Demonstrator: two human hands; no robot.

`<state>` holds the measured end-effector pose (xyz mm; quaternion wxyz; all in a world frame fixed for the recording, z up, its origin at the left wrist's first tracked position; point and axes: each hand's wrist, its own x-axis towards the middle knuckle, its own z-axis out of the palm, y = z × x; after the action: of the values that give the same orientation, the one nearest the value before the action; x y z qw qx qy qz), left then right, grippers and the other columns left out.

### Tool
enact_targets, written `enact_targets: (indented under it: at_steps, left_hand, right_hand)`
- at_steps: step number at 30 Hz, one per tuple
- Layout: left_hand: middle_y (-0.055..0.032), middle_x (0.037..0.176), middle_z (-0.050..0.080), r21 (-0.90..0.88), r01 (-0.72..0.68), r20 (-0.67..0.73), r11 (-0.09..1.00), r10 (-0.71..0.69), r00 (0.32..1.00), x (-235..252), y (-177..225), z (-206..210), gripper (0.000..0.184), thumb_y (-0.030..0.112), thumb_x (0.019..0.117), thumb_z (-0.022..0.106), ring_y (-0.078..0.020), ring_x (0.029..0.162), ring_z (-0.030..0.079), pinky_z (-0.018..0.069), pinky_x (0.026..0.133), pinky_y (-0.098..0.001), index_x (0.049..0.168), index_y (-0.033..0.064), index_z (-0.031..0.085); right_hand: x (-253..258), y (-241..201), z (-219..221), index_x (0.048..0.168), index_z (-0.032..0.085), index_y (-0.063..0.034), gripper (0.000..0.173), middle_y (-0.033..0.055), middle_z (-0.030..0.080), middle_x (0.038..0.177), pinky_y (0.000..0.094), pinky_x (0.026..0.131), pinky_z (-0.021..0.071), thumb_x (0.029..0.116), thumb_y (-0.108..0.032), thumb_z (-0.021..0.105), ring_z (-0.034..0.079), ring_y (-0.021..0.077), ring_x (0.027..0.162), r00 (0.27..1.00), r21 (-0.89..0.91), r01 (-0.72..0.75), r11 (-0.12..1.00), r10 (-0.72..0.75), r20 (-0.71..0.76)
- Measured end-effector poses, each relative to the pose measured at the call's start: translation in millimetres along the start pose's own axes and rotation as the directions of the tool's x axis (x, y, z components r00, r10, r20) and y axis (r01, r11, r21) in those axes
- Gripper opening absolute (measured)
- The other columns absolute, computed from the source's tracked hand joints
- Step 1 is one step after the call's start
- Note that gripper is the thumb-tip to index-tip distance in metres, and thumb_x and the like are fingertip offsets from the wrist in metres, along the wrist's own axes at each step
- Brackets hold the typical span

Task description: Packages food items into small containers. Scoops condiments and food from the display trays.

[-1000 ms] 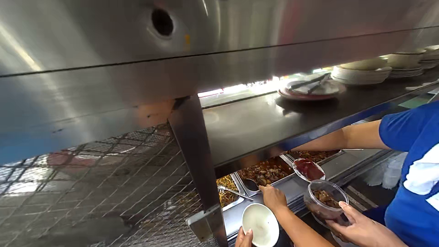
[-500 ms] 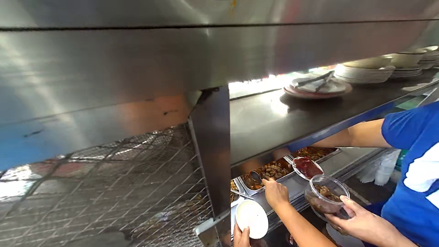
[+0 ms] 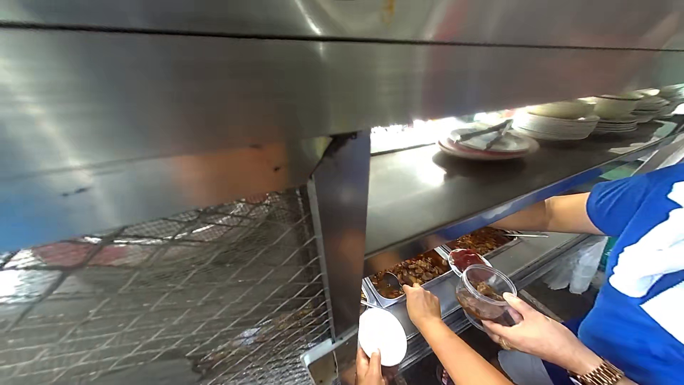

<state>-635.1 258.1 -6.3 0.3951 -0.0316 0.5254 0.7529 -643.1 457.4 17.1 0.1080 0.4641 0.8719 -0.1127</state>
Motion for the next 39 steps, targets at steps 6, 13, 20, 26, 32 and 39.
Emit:
enact_targets:
  at_steps: [6, 13, 20, 26, 32, 39]
  left_hand:
    - [-0.0232, 0.119, 0.060, -0.013, -0.017, -0.026, 1.000, 0.017, 1.000, 4, 3, 6, 0.040, 0.015, 0.1122, 0.034, -0.0228, 0.093, 0.070, 0.0597, 0.082, -0.0366, 0.148, -0.0030, 0.031]
    - [-0.0255, 0.126, 0.058, -0.033, -0.026, -0.059, 0.999, 0.024, 0.998, 10, -2, 8, 0.042, 0.016, 0.1124, 0.034, -0.0252, 0.097, 0.070, 0.0598, 0.084, -0.0382, 0.150, -0.0023, 0.030]
    - [-0.0279, 0.133, 0.054, -0.050, -0.048, -0.072, 0.998, 0.044, 0.996, 22, -11, 9, 0.044, 0.013, 0.1117, 0.036, -0.0294, 0.101, 0.069, 0.0602, 0.085, -0.0406, 0.152, -0.0016, 0.028]
    - [-0.0276, 0.131, 0.056, -0.082, -0.054, -0.101, 0.995, 0.046, 0.994, 27, -6, 17, 0.041, 0.012, 0.1119, 0.036, -0.0288, 0.101, 0.070, 0.0605, 0.086, -0.0397, 0.150, -0.0030, 0.032]
    - [-0.0268, 0.133, 0.054, -0.118, -0.093, -0.142, 0.989, 0.076, 0.987, 35, 1, 23, 0.042, 0.011, 0.1113, 0.039, -0.0268, 0.101, 0.068, 0.0589, 0.087, -0.0370, 0.150, -0.0039, 0.033]
    - [-0.0253, 0.132, 0.056, -0.115, -0.203, -0.220, 0.972, 0.175, 0.960, 45, 8, 31, 0.043, 0.012, 0.1098, 0.046, -0.0254, 0.102, 0.069, 0.0596, 0.088, -0.0361, 0.149, -0.0034, 0.034]
  right_hand:
    - [0, 2, -12, 0.135, 0.067, -0.0156, 0.043, 0.0138, 0.061, 0.142, 0.0552, 0.098, 0.0525, 0.0997, -0.002, 0.046, 0.064, 0.0346, 0.122, 1.000, 0.040, -0.024, 0.999, 0.023, 0.007]
    - [-15, -10, -21, 0.137, 0.066, -0.0174, 0.048, 0.0152, 0.061, 0.140, 0.0571, 0.095, 0.0535, 0.0969, 0.000, 0.048, 0.066, 0.0368, 0.118, 0.992, 0.037, 0.127, 0.991, -0.127, -0.007]
    - [-12, -10, -1, 0.131, 0.067, -0.0093, 0.039, 0.0192, 0.062, 0.137, 0.0549, 0.093, 0.0546, 0.1000, -0.001, 0.045, 0.066, 0.0373, 0.117, 0.998, 0.002, 0.044, 0.999, -0.044, 0.041]
    - [-7, -3, -9, 0.133, 0.067, -0.0105, 0.041, 0.0173, 0.062, 0.141, 0.0579, 0.100, 0.0496, 0.1009, -0.004, 0.042, 0.063, 0.0367, 0.125, 0.999, 0.051, 0.015, 0.999, -0.017, 0.046]
    - [7, 5, -4, 0.130, 0.069, -0.0136, 0.039, 0.0152, 0.065, 0.136, 0.0573, 0.097, 0.0510, 0.0992, -0.005, 0.046, 0.064, 0.0351, 0.123, 0.999, 0.035, 0.024, 0.999, -0.026, 0.035]
    - [39, 26, 2, 0.125, 0.073, -0.0184, 0.031, 0.0085, 0.065, 0.138, 0.0571, 0.105, 0.0485, 0.0974, -0.016, 0.058, 0.059, 0.0298, 0.131, 0.993, 0.267, 0.037, 0.963, -0.065, 0.096]
